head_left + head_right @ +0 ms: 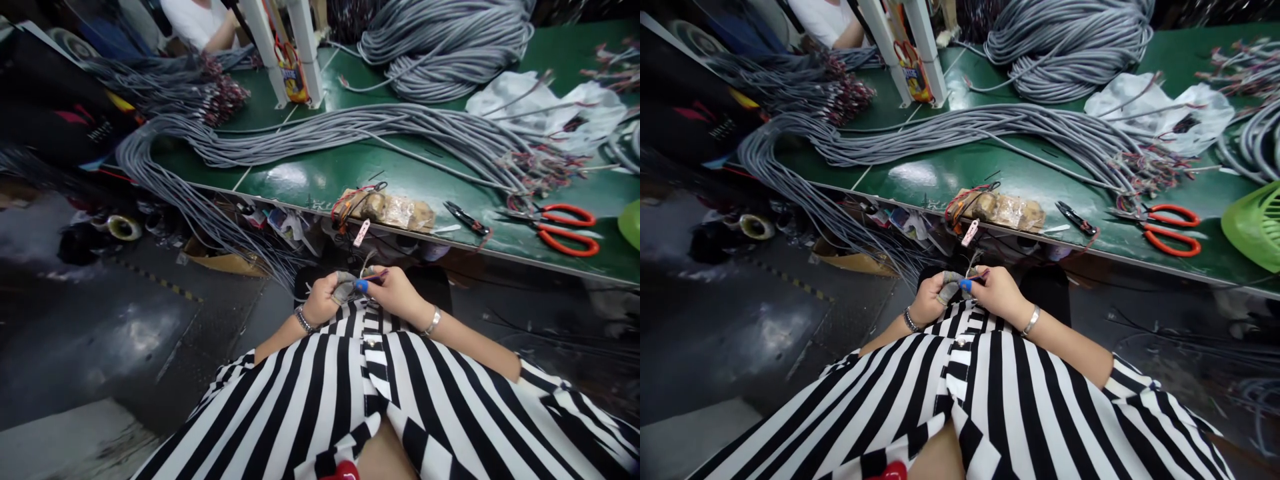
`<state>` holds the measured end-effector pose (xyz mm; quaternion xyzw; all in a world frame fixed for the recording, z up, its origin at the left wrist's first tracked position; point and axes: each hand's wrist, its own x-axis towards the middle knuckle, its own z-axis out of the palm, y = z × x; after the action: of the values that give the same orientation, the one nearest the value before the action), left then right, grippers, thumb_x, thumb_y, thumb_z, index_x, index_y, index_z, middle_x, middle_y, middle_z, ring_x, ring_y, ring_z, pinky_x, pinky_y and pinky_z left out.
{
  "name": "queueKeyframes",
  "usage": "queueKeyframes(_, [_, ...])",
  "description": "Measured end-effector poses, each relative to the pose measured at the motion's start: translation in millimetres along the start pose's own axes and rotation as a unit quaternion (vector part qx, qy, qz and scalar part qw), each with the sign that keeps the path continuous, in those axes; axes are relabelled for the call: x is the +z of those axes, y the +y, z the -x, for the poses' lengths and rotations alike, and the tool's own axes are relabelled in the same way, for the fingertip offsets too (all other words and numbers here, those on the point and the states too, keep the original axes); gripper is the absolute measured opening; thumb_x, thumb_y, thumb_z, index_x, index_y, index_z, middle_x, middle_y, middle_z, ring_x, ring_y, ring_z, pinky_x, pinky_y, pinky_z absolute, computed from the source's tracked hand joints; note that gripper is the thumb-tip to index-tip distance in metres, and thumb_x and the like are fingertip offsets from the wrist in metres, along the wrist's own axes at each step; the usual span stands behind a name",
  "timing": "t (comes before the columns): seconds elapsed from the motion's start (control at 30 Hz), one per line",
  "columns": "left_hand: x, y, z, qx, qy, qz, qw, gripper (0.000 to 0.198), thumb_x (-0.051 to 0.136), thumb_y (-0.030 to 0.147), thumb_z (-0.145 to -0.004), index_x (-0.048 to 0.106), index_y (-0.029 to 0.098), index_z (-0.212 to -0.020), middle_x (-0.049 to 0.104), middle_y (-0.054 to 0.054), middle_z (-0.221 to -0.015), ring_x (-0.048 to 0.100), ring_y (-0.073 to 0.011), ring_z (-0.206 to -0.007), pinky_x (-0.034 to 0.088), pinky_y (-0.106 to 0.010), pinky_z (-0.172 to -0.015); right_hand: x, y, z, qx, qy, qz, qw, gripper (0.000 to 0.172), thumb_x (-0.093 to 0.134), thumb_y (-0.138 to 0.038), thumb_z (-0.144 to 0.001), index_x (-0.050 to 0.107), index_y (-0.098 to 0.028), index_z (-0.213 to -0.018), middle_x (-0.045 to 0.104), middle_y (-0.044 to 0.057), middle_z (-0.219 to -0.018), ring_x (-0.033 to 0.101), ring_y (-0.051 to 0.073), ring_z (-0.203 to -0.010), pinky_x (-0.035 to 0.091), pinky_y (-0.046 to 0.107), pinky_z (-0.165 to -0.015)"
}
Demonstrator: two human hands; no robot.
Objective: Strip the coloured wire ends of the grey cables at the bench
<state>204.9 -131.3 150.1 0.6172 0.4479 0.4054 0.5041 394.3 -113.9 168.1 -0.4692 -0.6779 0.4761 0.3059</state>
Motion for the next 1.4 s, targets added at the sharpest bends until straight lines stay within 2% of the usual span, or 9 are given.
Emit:
queueKeyframes(0.2, [-3.1, 7, -4, 0.0, 0.006, -0.026, 1.0, 0.026, 0.07, 0.016, -0.071, 0.072, 0.02, -0.097, 0.07, -0.007, -0.094, 0.064, -0.0197, -0.092, 0.046, -0.028, -0.089, -5, 6, -1, 0.064, -0.043, -0.162, 0.984, 0.035, 0.072, -0.047, -0.068, 0.061, -0.014, -0.068, 0.059, -0.001, -0.059, 0.05, 0.01, -0.054, 0.042, 0.023, -0.052])
queueKeyframes(0.3, [0.0, 6, -5, -0.018, 0.038, -0.014, 0.999, 0.02, 0.069, 0.014, -0.071, 0.072, 0.019, -0.09, 0.068, -0.006, -0.086, 0.061, -0.0172, -0.083, 0.047, -0.026, -0.082, -4, 4, 0, 0.065, -0.028, -0.175, 0.982, 0.035, 0.069, -0.048, -0.071, 0.062, -0.014, -0.073, 0.058, -0.001, -0.059, 0.049, 0.01, -0.052, 0.042, 0.023, -0.052])
queueKeyframes(0.43, [7.8, 7, -7, -0.024, 0.059, -0.001, 0.998, 0.007, 0.066, 0.021, -0.077, 0.067, 0.018, -0.083, 0.061, 0.0, -0.067, 0.054, -0.0117, -0.061, 0.043, -0.02, -0.061, 1, -5, 0, -0.068, 0.057, -0.014, 0.996, 0.024, 0.058, -0.039, -0.083, 0.062, -0.016, -0.078, 0.06, 0.002, -0.065, 0.054, 0.013, -0.059, 0.044, 0.026, -0.057])
queueKeyframes(0.63, [14.4, 5, -12, -0.061, 0.09, 0.11, 0.988, 0.018, 0.069, 0.03, -0.075, 0.06, 0.015, -0.08, 0.058, 0.002, -0.065, 0.051, -0.0089, -0.059, 0.041, -0.018, -0.058, 7, -11, 0, -0.288, 0.072, 0.254, 0.92, 0.022, 0.049, -0.023, -0.084, 0.049, -0.019, -0.063, 0.054, 0.002, -0.059, 0.046, 0.011, -0.054, 0.033, 0.025, -0.053])
queueKeyframes(0.8, [16.1, 4, -12, -0.083, 0.116, 0.177, 0.974, 0.022, 0.07, 0.034, -0.075, 0.061, 0.015, -0.083, 0.059, 0.002, -0.069, 0.049, -0.0067, -0.056, 0.04, -0.017, -0.055, 12, -9, 0, -0.329, 0.015, 0.294, 0.897, 0.018, 0.048, -0.021, -0.084, 0.048, -0.019, -0.065, 0.054, 0.001, -0.062, 0.045, 0.012, -0.056, 0.03, 0.026, -0.053])
queueKeyframes(1.03, [9.2, 3, -15, -0.112, 0.11, 0.235, 0.959, 0.023, 0.062, 0.038, -0.081, 0.06, 0.015, -0.085, 0.047, 0.007, -0.052, 0.03, -0.0017, -0.035, 0.021, -0.015, -0.036, 4, -9, 4, -0.387, -0.092, 0.201, 0.895, 0.018, 0.049, -0.027, -0.089, 0.057, -0.019, -0.077, 0.058, 0.002, -0.066, 0.051, 0.011, -0.057, 0.037, 0.024, -0.056])
queueKeyframes(1.17, [4.3, 1, -15, -0.131, 0.055, 0.357, 0.923, 0.019, 0.067, 0.03, -0.075, 0.055, 0.015, -0.081, 0.037, 0.01, -0.045, 0.023, -0.0009, -0.031, 0.017, -0.013, -0.034, -12, -12, 8, -0.318, 0.026, 0.12, 0.94, 0.013, 0.051, -0.025, -0.089, 0.061, -0.018, -0.086, 0.058, 0.002, -0.065, 0.052, 0.011, -0.056, 0.041, 0.024, -0.055])
queueKeyframes(1.27, [3.6, 0, -11, -0.143, 0.007, 0.393, 0.908, 0.023, 0.069, 0.03, -0.074, 0.053, 0.015, -0.076, 0.036, 0.01, -0.043, 0.022, -0.0007, -0.029, 0.015, -0.013, -0.032, -18, -16, 8, -0.29, 0.108, 0.123, 0.943, 0.017, 0.052, -0.022, -0.088, 0.061, -0.019, -0.103, 0.065, 0.007, -0.087, 0.06, 0.015, -0.073, 0.048, 0.027, -0.066])
queueKeyframes(1.4, [2.9, -3, -4, -0.159, -0.037, 0.371, 0.914, 0.027, 0.072, 0.035, -0.072, 0.054, 0.015, -0.075, 0.04, 0.008, -0.042, 0.023, -0.0007, -0.029, 0.013, -0.013, -0.03, -15, -16, 1, -0.299, 0.049, 0.212, 0.929, 0.031, 0.05, -0.016, -0.085, 0.056, -0.017, -0.116, 0.063, 0.013, -0.112, 0.062, 0.02, -0.096, 0.05, 0.031, -0.078])
